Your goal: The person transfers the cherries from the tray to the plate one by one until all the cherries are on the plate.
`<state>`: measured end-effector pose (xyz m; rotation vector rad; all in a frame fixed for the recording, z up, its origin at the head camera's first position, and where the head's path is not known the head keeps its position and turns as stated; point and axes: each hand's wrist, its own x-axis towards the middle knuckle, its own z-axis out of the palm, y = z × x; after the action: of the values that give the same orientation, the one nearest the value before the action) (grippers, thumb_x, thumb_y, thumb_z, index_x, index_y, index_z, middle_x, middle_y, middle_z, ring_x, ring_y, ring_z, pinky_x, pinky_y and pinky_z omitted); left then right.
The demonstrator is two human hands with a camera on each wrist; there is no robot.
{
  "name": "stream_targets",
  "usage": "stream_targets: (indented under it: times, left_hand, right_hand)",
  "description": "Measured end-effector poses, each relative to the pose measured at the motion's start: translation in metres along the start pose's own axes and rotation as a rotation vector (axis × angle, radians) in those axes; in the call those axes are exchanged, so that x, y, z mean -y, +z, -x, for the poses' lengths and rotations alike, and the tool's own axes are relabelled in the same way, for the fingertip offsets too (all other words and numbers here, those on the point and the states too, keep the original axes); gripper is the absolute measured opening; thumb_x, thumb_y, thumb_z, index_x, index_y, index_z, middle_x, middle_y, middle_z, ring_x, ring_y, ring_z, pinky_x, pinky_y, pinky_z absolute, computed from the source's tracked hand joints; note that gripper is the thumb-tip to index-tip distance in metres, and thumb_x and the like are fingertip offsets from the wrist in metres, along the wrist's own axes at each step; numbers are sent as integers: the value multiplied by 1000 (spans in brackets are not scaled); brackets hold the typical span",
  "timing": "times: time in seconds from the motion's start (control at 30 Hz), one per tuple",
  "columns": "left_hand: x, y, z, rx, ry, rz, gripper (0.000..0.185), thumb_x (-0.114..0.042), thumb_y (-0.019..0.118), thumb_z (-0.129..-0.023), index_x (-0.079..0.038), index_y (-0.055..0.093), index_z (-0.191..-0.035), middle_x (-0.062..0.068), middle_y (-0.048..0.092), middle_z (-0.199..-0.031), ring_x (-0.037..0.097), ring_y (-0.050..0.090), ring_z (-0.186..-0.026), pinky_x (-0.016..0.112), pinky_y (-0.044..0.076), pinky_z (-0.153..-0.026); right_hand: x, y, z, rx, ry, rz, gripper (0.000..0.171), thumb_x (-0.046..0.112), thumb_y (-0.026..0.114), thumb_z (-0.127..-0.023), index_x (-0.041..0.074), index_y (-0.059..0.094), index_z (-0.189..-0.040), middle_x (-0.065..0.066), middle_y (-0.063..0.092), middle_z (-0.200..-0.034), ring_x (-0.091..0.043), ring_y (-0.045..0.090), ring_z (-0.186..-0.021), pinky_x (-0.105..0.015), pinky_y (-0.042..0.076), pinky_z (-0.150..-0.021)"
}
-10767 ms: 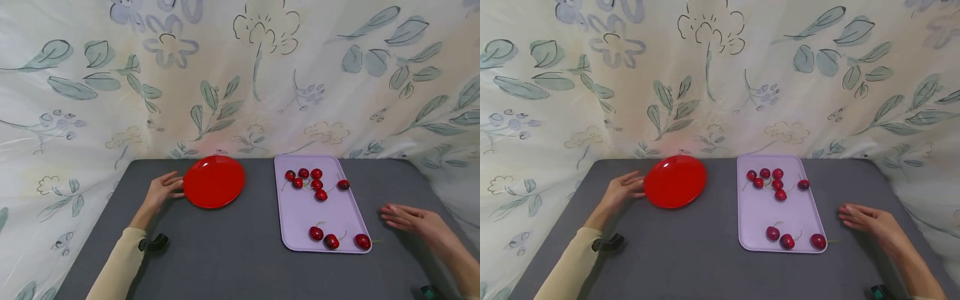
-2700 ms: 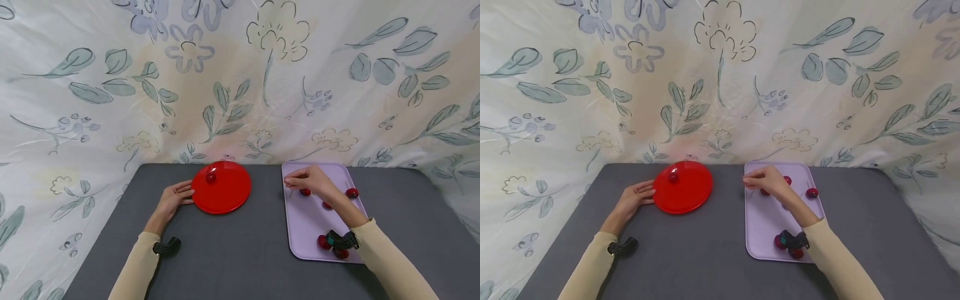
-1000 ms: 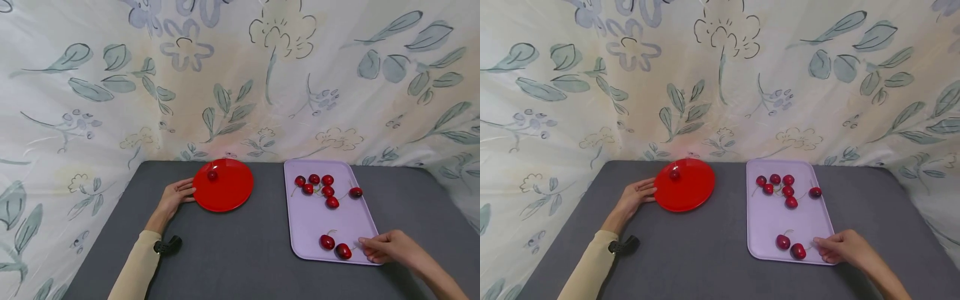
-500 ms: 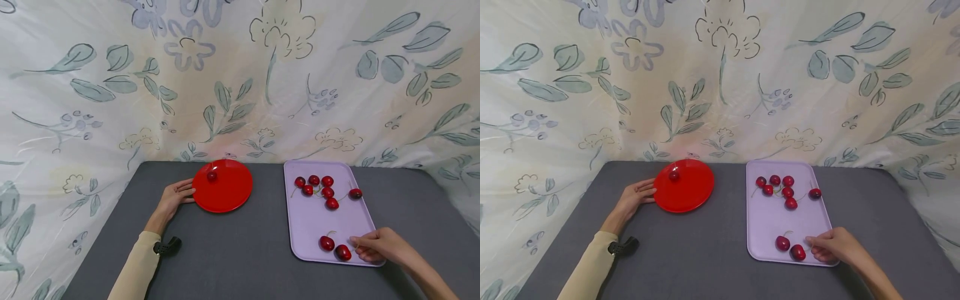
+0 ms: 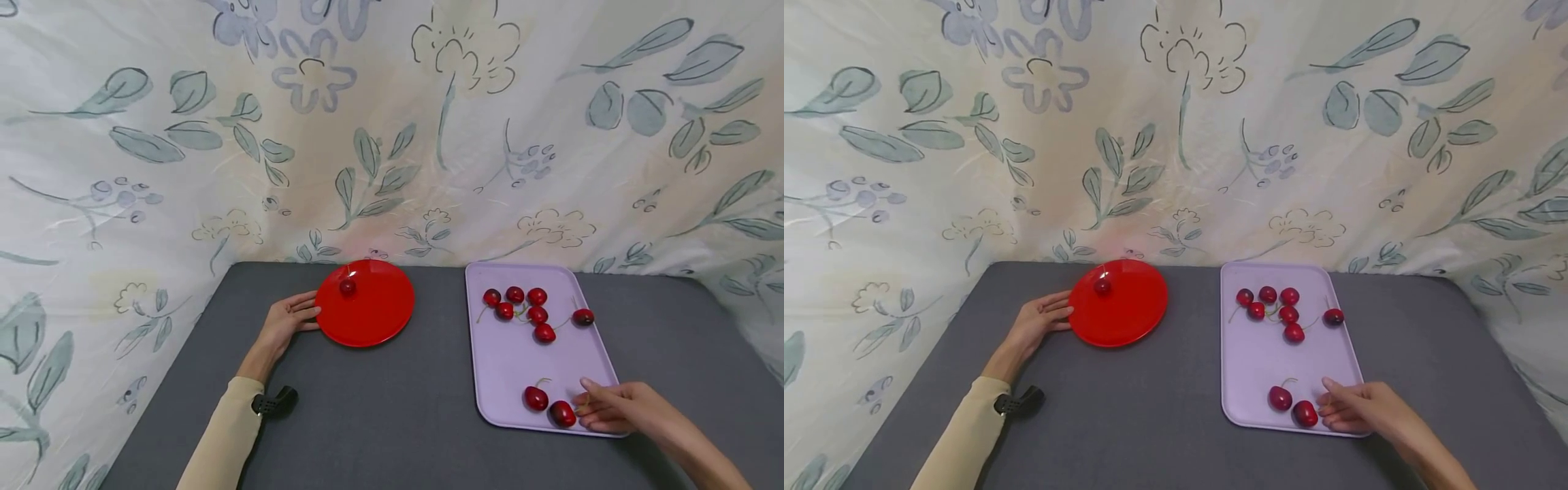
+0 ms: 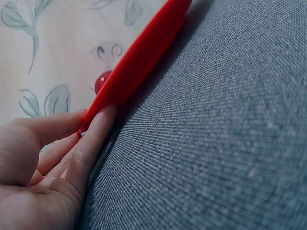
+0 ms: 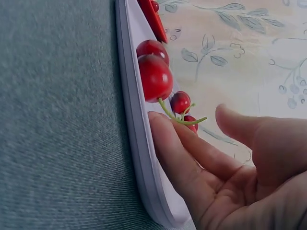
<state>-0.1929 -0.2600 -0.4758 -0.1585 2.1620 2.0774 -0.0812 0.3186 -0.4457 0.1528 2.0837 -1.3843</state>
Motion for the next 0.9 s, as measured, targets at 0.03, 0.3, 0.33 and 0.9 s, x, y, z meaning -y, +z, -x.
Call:
stream_targets:
  times: [0.03,0.3,0.33,0.9]
  left_hand:
    - [0,0,0,1,2,0,54,-7,67,-93,2,47,-143,21,56,-135,12,69,-95,32,59,-79]
    - [1,-1,2,5,15,-1,53,-7,66,-94,2,46,-143,25,53,-138,11,69,-95,32,59,-79]
    - [1,-1,2,5,15,0,54,-7,66,-94,2,46,-143,25,53,-138,11,69,-95,32,59,-79]
    - [1,0,1,17,30,16,54,-7,66,-94,2,46,-143,25,52,-138,11,69,-95,31,59,-79]
  right_hand:
    - [0,0,1,-6,7,3,58,41,51,-102,-14,67,-111,-10,74,-93,-18,71,-80,-28,60,-72]
    - [-4,0,4,-26,-21,13,51,28,67,-94,-13,61,-123,-12,73,-106,-15,70,-86,-28,59,-76]
    - [-5,0,4,-39,-23,18,50,27,67,-94,-13,61,-123,-12,73,-106,-15,70,-86,-27,60,-76]
    - [-2,4,3,-202,67,112,46,38,70,-91,1,70,-118,-6,73,-108,-10,64,-89,-33,52,-83]
